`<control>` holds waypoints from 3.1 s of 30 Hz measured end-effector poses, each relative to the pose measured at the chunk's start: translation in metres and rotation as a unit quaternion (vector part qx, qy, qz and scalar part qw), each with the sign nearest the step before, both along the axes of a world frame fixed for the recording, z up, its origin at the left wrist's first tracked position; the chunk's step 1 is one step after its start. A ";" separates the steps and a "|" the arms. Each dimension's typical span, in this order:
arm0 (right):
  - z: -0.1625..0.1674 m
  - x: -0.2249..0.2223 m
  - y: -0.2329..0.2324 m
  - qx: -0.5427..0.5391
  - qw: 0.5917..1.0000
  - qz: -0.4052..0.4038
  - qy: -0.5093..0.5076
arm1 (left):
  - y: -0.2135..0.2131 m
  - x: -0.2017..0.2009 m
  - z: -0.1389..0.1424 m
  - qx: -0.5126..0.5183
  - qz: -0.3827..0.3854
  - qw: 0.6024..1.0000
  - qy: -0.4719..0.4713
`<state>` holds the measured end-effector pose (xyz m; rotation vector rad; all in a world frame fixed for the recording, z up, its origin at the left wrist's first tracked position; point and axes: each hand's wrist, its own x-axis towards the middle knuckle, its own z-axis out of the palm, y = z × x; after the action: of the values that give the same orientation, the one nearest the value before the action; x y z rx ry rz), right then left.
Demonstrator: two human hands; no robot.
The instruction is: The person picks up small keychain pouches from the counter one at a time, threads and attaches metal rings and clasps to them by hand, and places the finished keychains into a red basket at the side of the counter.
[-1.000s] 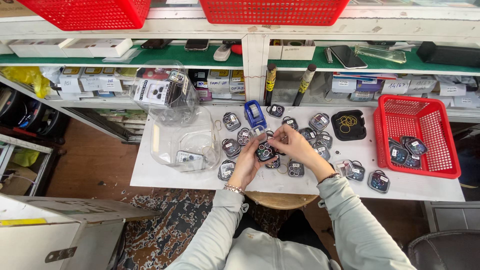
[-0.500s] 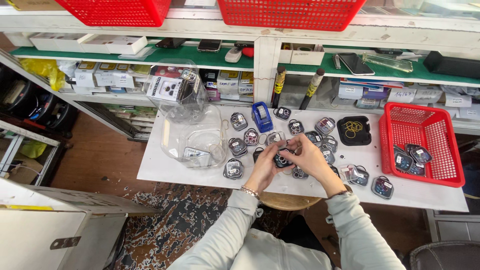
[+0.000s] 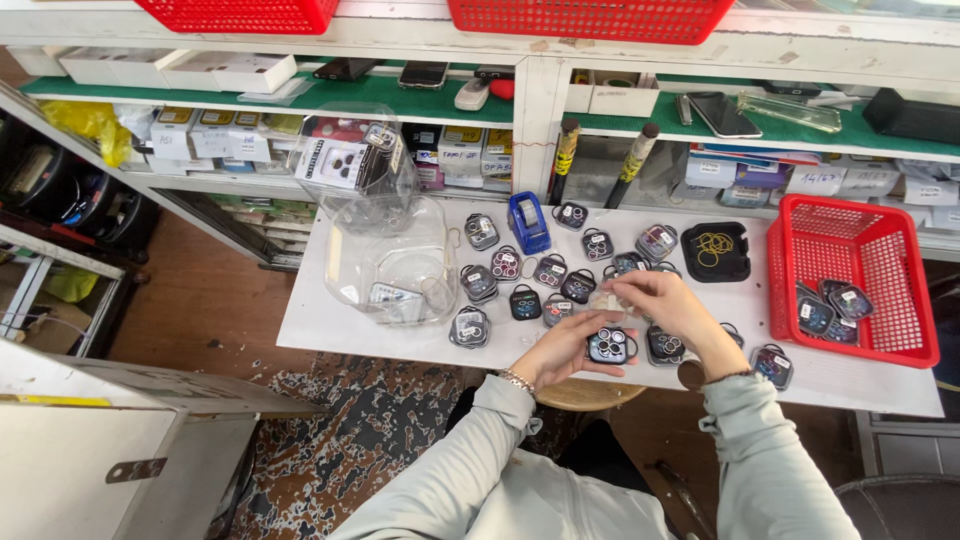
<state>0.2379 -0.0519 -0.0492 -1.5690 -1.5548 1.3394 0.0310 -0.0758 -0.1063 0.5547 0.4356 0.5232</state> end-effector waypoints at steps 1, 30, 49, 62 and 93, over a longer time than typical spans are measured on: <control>0.003 0.000 0.003 -0.003 1.000 0.014 -0.005 | 0.001 -0.001 0.001 0.007 0.005 1.000 -0.008; -0.032 -0.067 -0.063 0.350 0.892 -0.194 -0.210 | 0.026 -0.062 -0.006 -0.015 0.160 0.981 0.110; -0.031 -0.003 -0.034 0.130 0.887 -0.219 -0.385 | 0.037 -0.033 -0.005 0.060 0.240 0.924 0.292; -0.034 0.010 -0.020 0.167 0.870 -0.144 -0.441 | 0.039 -0.039 -0.018 0.056 0.258 0.918 0.296; 0.008 -0.038 -0.053 0.325 0.923 -0.180 -0.100 | 0.034 -0.034 -0.024 0.070 0.228 0.945 0.226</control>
<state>0.1994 -0.1048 -0.0415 -1.4733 -1.5121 0.4016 -0.0028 -0.0422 -0.1306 0.7178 0.9847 0.8788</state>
